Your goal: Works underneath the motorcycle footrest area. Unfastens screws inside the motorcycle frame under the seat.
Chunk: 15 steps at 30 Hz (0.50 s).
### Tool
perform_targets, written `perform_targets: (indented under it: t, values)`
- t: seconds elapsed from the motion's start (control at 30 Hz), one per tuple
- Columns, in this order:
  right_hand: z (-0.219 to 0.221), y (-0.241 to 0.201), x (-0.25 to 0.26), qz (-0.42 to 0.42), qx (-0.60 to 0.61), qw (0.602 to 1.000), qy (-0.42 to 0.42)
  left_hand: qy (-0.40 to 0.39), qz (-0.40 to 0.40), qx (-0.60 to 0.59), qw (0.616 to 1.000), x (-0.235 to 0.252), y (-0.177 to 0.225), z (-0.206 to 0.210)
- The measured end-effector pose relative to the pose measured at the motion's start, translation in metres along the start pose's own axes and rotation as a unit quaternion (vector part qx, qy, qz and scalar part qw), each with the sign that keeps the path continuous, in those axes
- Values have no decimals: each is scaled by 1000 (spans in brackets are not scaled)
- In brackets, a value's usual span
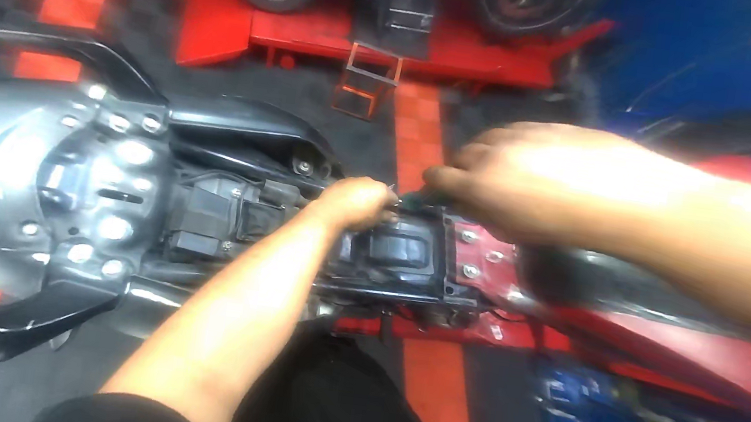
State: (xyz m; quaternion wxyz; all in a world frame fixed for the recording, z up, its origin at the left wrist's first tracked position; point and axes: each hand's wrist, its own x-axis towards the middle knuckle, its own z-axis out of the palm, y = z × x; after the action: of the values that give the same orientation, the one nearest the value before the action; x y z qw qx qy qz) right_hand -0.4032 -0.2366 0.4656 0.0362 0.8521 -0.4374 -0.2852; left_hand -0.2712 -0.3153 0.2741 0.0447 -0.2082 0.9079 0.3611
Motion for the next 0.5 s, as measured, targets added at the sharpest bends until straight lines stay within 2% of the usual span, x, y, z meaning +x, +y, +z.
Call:
perform_targets:
  t: [0.1,0.23,0.3,0.37,0.43,0.5]
  values:
    - [-10,1,12,119,110,983,-90,-3,-12,1,1000,0,-1,0]
    - [-8,3,23,262,251,927,-98,7,-26,-5,1000,1,-4,1]
    - [-5,2,23,284,273,916,-77,13,-19,-5,1000,-1,-4,1]
    - [-5,-4,13,276,256,926,-40,18,4,6,1000,-5,0,-5]
    - [-13,-12,-8,262,213,940,41,23,36,19,999,-14,15,-23]
    - [-27,-21,-36,265,206,932,140,12,74,21,997,-33,40,-39]
